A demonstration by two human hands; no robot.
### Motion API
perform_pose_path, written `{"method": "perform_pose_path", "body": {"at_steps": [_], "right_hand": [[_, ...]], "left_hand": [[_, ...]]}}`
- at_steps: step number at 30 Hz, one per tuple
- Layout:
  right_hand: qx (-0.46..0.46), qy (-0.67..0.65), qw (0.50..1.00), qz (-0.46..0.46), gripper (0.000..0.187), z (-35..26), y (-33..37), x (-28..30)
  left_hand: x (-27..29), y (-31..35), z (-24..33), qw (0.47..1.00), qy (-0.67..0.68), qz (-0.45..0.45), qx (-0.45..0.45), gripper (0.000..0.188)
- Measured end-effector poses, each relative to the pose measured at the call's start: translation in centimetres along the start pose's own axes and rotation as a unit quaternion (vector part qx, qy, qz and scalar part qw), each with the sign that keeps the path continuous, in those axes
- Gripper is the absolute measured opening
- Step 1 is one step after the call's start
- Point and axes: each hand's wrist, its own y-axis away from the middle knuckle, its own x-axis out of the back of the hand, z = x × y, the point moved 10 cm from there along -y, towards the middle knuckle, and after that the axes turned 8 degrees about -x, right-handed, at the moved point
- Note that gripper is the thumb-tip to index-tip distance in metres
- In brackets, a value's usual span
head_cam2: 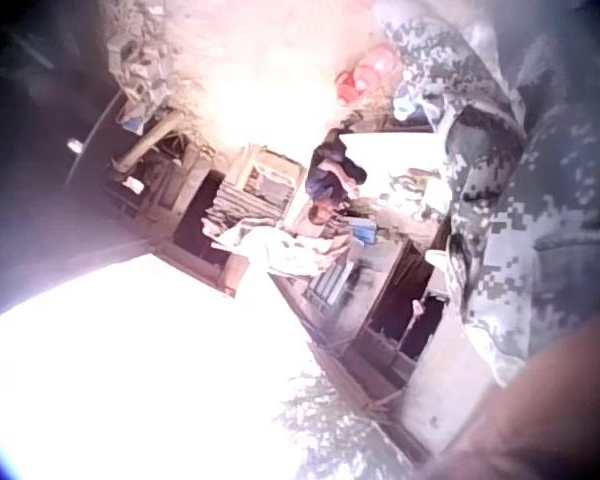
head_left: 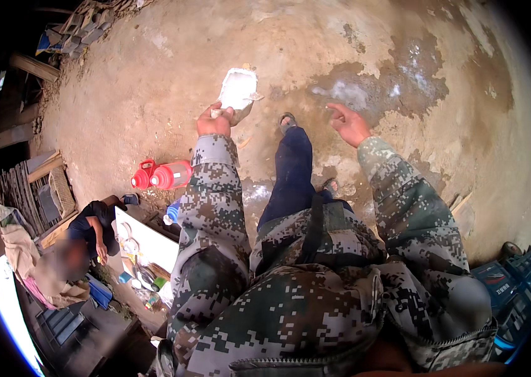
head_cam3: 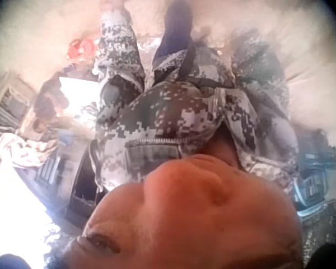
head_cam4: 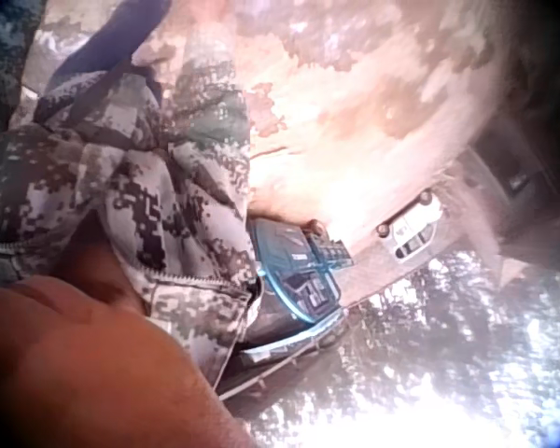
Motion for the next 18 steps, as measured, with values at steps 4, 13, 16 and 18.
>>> {"method": "perform_pose_path", "body": {"at_steps": [4, 13, 16, 18], "right_hand": [[0.166, 0.284, 0.942, -0.069, 0.058, -17.4, -9.1, -6.7], [0.183, 0.359, 0.915, -0.038, 0.026, -24.4, -27.9, -8.1], [0.127, 0.367, 0.922, -0.016, 0.026, -26.6, -32.9, -5.9], [0.110, 0.351, 0.930, 0.016, 0.027, -29.1, -38.0, -4.4]], "left_hand": [[-4.6, -6.4, 1.2, 1.000, -0.005, -0.013, 0.021, 0.035], [-11.2, -19.8, 5.4, 0.985, -0.171, -0.035, -0.014, 0.034], [-12.5, -23.3, 8.8, 0.974, -0.219, -0.032, -0.040, 0.034], [-14.4, -27.1, 10.5, 0.972, -0.229, -0.041, -0.039, 0.035]]}}
